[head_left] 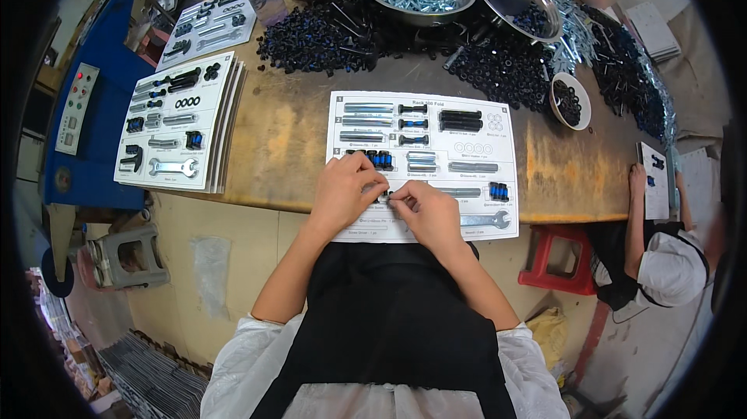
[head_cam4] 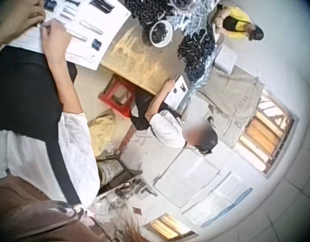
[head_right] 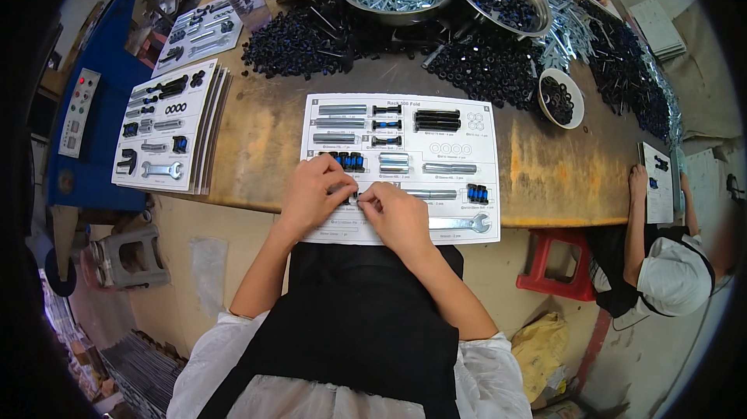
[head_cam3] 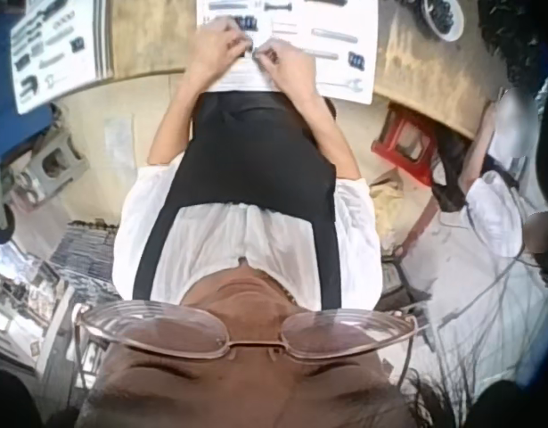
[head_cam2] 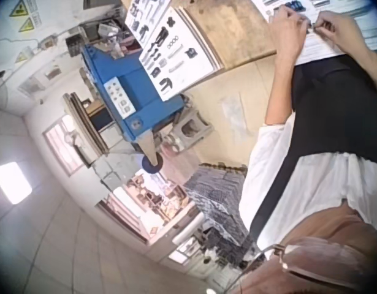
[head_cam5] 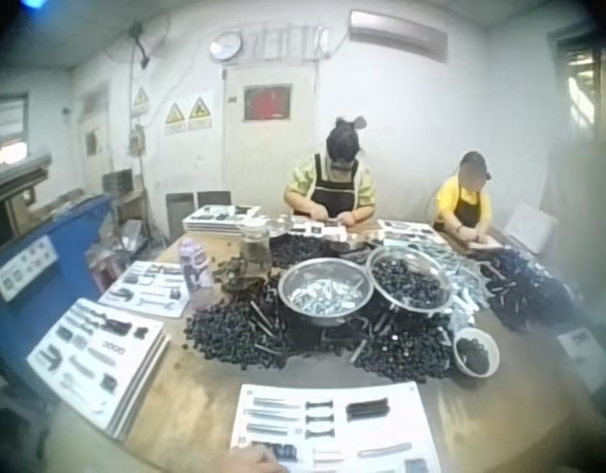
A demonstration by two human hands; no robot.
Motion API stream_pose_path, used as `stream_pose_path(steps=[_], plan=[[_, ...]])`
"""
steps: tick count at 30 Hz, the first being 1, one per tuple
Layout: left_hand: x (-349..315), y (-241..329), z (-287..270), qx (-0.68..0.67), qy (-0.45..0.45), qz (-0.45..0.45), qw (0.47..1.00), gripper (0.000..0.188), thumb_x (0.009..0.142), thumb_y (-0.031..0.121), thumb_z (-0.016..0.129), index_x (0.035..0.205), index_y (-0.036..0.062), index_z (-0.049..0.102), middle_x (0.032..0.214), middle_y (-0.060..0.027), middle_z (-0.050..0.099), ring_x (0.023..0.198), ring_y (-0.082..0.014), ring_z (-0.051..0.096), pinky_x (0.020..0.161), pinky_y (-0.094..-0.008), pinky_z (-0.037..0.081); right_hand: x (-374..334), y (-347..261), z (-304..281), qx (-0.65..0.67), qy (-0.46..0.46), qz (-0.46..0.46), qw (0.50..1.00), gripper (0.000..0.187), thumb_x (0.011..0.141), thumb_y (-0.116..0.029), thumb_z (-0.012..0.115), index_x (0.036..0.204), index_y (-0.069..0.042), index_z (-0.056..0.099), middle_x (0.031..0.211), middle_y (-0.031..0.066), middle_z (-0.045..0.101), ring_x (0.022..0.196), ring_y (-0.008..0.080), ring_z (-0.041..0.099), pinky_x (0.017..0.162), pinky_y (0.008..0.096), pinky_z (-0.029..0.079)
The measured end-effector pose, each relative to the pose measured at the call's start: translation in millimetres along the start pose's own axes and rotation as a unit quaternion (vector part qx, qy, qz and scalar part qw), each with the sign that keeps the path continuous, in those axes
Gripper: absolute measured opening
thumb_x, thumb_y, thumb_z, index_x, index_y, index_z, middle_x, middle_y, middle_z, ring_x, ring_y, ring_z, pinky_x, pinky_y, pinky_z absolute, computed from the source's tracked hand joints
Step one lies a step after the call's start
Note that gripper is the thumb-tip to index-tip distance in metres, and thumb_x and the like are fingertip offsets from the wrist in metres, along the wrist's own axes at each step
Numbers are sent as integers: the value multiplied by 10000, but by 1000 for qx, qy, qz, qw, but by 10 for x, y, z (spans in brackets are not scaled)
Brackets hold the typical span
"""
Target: The person assembles lock components by picking up parts from bowls and placing them into designated slots on a white board. The person repeatedly picks up small black and silver parts and arranges them on the board.
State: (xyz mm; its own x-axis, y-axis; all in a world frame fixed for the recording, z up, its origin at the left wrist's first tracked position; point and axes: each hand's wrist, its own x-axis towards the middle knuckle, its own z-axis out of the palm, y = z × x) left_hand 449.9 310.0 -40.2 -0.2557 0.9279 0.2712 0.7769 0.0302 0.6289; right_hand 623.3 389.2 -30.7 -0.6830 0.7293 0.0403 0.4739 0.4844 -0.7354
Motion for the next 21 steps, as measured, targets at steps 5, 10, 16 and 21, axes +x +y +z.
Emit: stream_pose_path(steps=[5,10,16,21], plan=[[-84,-29,23,50,6,34,998,60,770,168,758,800,120,739,828,-20,597,832,-229,580,753,-378,427,12,123,209,-40,18,-73,996,101,827,-172,722,810,-114,641,780,8,646,668,239,654,564,367,503],[-95,-76,32,72,-26,34,996,94,759,188,775,825,131,741,853,-22,605,838,-240,592,764,-374,433,14,60,196,-49,7,-63,997,105,830,-177,721,822,-113,638,794,29,641,700,271,650,559,381,491],[361,-516,-368,-132,112,-256,951,145,902,214,657,902,100,746,897,-80,638,804,-241,631,708,-356,495,98,-102,-105,87,11,-1,996,107,862,-102,702,969,-96,710,876,71,669,692,206,658,610,312,510],[1103,-1037,-385,45,176,-143,973,135,925,199,622,957,138,737,922,-80,621,832,-281,633,724,-392,500,988,-132,17,6,78,-153,985,194,880,-12,622,1008,-105,734,926,80,670,764,258,658,664,342,525]])
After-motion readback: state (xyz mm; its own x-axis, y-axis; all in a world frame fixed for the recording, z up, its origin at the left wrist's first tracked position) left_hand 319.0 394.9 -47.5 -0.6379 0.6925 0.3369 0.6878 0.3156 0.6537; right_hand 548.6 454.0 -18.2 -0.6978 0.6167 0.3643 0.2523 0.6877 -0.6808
